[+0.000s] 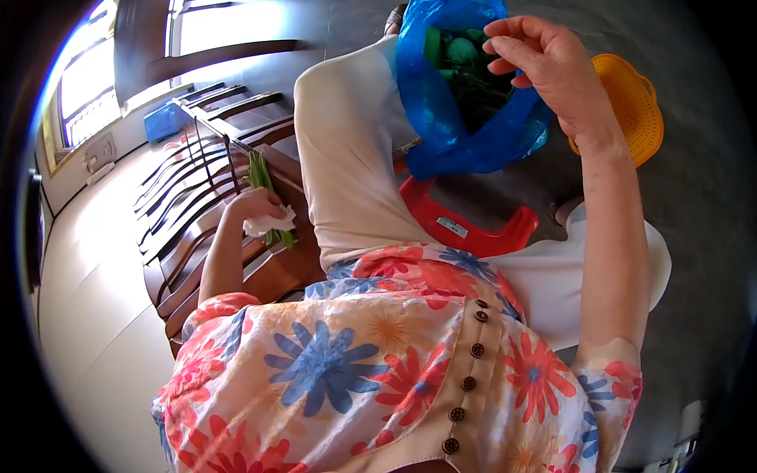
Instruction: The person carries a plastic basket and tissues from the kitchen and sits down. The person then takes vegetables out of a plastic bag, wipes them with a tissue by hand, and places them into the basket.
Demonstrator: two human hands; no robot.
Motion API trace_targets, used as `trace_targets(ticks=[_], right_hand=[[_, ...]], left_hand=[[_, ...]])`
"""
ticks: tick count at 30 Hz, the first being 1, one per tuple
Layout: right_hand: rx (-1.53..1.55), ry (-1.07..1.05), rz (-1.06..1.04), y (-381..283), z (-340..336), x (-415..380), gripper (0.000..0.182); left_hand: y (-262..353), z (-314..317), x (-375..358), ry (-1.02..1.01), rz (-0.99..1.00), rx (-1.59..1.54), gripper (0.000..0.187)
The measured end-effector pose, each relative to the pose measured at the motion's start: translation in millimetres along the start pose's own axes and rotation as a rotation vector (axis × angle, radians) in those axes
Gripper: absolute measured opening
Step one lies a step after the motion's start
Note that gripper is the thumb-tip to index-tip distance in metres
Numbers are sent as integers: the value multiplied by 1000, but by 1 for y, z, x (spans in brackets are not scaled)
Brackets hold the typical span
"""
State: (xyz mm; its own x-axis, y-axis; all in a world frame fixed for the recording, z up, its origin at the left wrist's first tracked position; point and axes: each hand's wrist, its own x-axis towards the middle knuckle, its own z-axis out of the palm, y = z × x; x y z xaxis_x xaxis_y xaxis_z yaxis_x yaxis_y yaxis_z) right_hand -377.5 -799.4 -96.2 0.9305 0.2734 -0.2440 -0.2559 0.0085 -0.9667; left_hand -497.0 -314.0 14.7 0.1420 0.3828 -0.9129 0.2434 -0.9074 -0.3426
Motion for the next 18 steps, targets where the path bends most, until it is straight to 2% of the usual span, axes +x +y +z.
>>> trace_targets(ticks=[3, 4, 5, 7, 8, 9, 10, 11, 12, 14, 16, 17, 18], right_hand=[[65, 1, 55, -4, 6, -4, 25], [58, -29, 35, -3, 4, -5, 26], [53, -58, 20, 1, 3, -4, 27], [82, -88, 17, -7, 8, -6, 27], [242, -111, 27, -16, 11, -5, 25], [399, -134, 34, -24, 14, -3, 25], [556, -154, 35, -30, 17, -1, 25], [605, -141, 17, -35, 21, 0, 26], [654, -127, 4, -39, 26, -1, 27], [621, -43, -12, -35, 20, -1, 27], [464, 78, -2, -23, 6, 3, 26], [-9, 247, -68, -9, -9, 3, 20], [88, 263, -24, -2, -18, 3, 18]], left_hand=[[-11, -6, -13, -106, 8, -107, 44], [-8, -17, -28, -11, 26, -124, 45], [-14, -22, -36, 135, 92, -431, 38], [23, -56, -65, 295, 376, -849, 24], [79, -78, -90, 357, 473, -690, 21], [110, -104, -84, 329, 780, -447, 21], [154, -113, -84, 387, 805, -415, 26], [199, -112, -78, 438, 942, -463, 25], [239, -116, -69, 524, 973, -369, 25], [303, -121, -36, 426, 1097, -438, 25], [348, -121, -20, -89, 1354, -721, 31], [361, -124, -5, -131, 1301, -870, 30], [372, -126, 15, -172, 1236, -1017, 30]])
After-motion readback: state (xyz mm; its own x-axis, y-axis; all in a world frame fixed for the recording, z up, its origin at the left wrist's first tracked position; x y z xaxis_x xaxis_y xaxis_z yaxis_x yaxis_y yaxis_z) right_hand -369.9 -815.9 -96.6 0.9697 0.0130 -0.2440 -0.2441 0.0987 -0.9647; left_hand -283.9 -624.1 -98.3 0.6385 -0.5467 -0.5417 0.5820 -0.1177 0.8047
